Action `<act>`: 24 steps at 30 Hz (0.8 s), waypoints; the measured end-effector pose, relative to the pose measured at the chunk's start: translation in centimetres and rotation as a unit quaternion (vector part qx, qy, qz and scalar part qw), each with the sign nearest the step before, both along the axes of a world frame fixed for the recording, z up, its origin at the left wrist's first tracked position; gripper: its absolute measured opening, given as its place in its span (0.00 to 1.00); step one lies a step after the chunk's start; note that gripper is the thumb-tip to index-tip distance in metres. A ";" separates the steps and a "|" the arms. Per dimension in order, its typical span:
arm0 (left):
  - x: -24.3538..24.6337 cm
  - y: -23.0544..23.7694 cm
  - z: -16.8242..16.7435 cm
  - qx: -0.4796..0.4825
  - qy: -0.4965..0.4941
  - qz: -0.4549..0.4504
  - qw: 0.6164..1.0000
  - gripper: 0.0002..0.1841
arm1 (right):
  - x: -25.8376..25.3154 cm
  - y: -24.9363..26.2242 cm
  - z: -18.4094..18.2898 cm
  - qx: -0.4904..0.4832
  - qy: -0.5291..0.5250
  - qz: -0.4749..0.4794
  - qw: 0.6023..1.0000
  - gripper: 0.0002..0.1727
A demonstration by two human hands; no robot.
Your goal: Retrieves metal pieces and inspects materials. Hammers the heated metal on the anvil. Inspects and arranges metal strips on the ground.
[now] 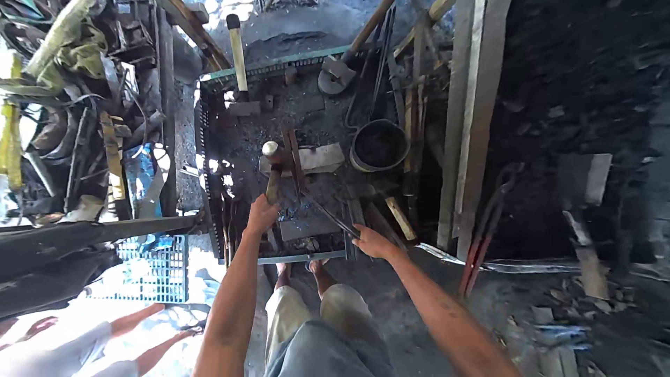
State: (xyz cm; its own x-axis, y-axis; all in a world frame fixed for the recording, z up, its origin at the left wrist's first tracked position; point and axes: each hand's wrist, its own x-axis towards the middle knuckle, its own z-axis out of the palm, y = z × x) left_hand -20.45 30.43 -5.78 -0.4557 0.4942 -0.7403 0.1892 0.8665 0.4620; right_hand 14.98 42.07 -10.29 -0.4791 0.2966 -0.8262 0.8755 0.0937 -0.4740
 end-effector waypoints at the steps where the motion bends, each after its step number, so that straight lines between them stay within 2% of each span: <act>1: 0.1 -0.1 0.2 0.010 -0.006 0.018 1.000 0.20 | -0.3 -0.1 0.1 0.018 -0.012 0.006 1.000 0.23; 3: 1.2 -1.7 0.3 0.043 -0.057 0.077 0.994 0.18 | -0.4 -0.3 0.7 0.036 -0.042 0.020 0.998 0.26; 7: 4.5 -6.8 -2.1 0.092 -0.187 0.204 0.956 0.22 | -0.5 0.5 1.9 0.047 -0.076 0.039 0.995 0.24; 10: 4.6 -9.0 -5.5 0.037 -0.259 0.267 0.927 0.21 | -0.3 1.1 2.0 0.047 -0.090 0.047 0.994 0.26; 13: 3.7 -9.9 -10.3 -0.025 -0.281 0.288 0.915 0.15 | -0.2 1.4 1.7 0.049 -0.095 0.047 0.993 0.27; 15: 3.4 -10.7 -13.5 -0.057 -0.269 0.265 0.924 0.16 | -0.1 1.4 1.5 0.049 -0.094 0.051 0.993 0.26; 16: 3.2 -11.3 -14.8 -0.076 -0.237 0.217 0.944 0.18 | -0.1 1.4 1.5 0.049 -0.094 0.052 0.993 0.26; 18: 2.0 -11.6 -16.4 -0.161 -0.089 0.016 0.983 0.28 | -0.2 1.4 1.5 0.049 -0.096 0.053 0.993 0.27; 19: 1.5 -11.2 -16.1 -0.208 -0.018 -0.076 0.975 0.35 | -0.2 1.3 1.5 0.049 -0.096 0.054 0.993 0.26; 20: 1.4 -10.3 -14.9 -0.220 0.035 -0.127 0.966 0.39 | -0.1 1.1 1.5 0.047 -0.094 0.053 0.993 0.26; 21: 1.0 -8.7 -13.2 -0.192 0.068 -0.129 0.971 0.40 | -0.1 1.0 1.5 0.049 -0.087 0.051 0.994 0.25; 23: 0.6 -3.7 -9.6 -0.055 0.071 -0.023 0.996 0.32 | -0.3 0.8 1.3 0.049 -0.080 0.047 0.994 0.23; 24: 0.8 -1.0 -8.1 0.017 0.029 0.054 0.998 0.29 | -0.3 0.6 1.3 0.043 -0.081 0.044 0.995 0.22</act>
